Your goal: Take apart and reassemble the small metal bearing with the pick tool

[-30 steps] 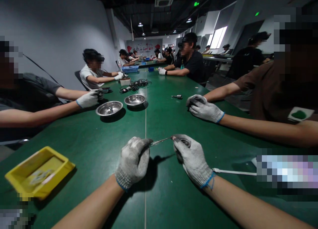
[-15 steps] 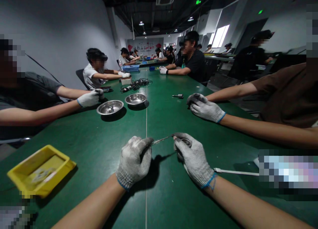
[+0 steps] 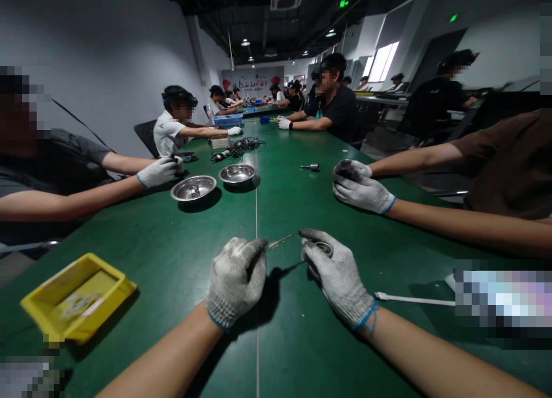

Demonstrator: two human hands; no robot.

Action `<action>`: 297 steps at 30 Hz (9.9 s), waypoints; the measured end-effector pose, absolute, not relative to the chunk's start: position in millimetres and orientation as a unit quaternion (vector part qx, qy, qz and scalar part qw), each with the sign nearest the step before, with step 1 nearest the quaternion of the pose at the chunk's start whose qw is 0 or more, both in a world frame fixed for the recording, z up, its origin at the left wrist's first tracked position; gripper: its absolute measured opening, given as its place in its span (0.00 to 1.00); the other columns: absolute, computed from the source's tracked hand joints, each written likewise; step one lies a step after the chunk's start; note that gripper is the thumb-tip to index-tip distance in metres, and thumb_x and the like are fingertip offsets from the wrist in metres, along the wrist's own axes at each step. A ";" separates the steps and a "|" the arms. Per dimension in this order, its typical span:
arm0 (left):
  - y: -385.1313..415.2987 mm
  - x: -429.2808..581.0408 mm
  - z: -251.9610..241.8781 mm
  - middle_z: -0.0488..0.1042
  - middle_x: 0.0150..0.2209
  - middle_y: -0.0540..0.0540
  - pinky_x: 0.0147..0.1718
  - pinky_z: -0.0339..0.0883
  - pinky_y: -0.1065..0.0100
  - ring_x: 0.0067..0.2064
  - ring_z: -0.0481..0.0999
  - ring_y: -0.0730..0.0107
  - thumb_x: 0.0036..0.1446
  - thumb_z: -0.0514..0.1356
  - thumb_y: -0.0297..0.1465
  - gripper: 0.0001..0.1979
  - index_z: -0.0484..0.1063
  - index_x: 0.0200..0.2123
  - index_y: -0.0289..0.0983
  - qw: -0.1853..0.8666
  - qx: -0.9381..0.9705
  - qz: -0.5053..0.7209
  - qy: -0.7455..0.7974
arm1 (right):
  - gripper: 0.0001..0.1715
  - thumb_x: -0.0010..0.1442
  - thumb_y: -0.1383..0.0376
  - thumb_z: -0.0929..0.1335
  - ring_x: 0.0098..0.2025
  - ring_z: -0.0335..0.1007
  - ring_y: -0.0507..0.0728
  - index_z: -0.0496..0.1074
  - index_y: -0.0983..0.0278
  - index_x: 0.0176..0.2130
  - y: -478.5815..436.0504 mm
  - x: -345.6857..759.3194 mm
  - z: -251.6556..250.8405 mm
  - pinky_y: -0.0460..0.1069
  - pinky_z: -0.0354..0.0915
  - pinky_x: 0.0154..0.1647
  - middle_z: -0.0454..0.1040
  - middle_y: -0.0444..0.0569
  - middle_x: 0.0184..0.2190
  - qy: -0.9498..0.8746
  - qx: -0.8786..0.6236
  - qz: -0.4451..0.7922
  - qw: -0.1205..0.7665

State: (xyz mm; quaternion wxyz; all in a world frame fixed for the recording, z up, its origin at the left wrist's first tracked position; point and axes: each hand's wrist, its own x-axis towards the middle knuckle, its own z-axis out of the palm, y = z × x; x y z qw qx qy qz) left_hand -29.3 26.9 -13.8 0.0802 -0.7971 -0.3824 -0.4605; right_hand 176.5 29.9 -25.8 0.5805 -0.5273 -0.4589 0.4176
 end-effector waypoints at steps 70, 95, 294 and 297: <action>26.6 -24.5 -14.2 0.82 0.34 0.42 0.34 0.74 0.62 0.33 0.79 0.62 0.65 0.57 0.28 0.12 0.79 0.46 0.34 -0.054 -0.853 -0.389 -0.344 | 0.17 0.52 0.52 0.75 0.25 0.70 0.55 0.78 0.63 0.33 26.2 180.9 -17.3 0.48 0.63 0.23 0.78 0.48 0.25 -0.551 -0.499 0.413 0.526; 27.0 -25.0 -16.9 0.80 0.33 0.41 0.34 0.74 0.62 0.33 0.78 0.61 0.68 0.57 0.28 0.10 0.78 0.46 0.35 0.017 -0.856 -0.385 -0.344 | 0.25 0.50 0.46 0.78 0.18 0.62 0.51 0.77 0.64 0.33 27.7 179.7 -23.5 0.47 0.57 0.17 0.75 0.46 0.22 -0.511 -0.490 0.462 0.534; 23.5 -26.4 -15.7 0.77 0.28 0.46 0.29 0.68 0.65 0.29 0.73 0.65 0.63 0.61 0.26 0.04 0.75 0.42 0.36 0.071 -0.816 -0.479 -0.317 | 0.19 0.60 0.50 0.72 0.19 0.64 0.51 0.76 0.64 0.33 22.1 181.0 -15.4 0.46 0.59 0.20 0.73 0.45 0.21 -0.617 -0.443 0.428 0.489; 23.6 -26.3 -15.1 0.77 0.29 0.46 0.29 0.68 0.65 0.29 0.73 0.65 0.63 0.61 0.26 0.04 0.75 0.42 0.36 0.070 -0.816 -0.480 -0.315 | 0.21 0.61 0.48 0.71 0.20 0.65 0.52 0.76 0.64 0.33 22.0 181.6 -14.7 0.46 0.60 0.20 0.74 0.46 0.21 -0.622 -0.435 0.429 0.490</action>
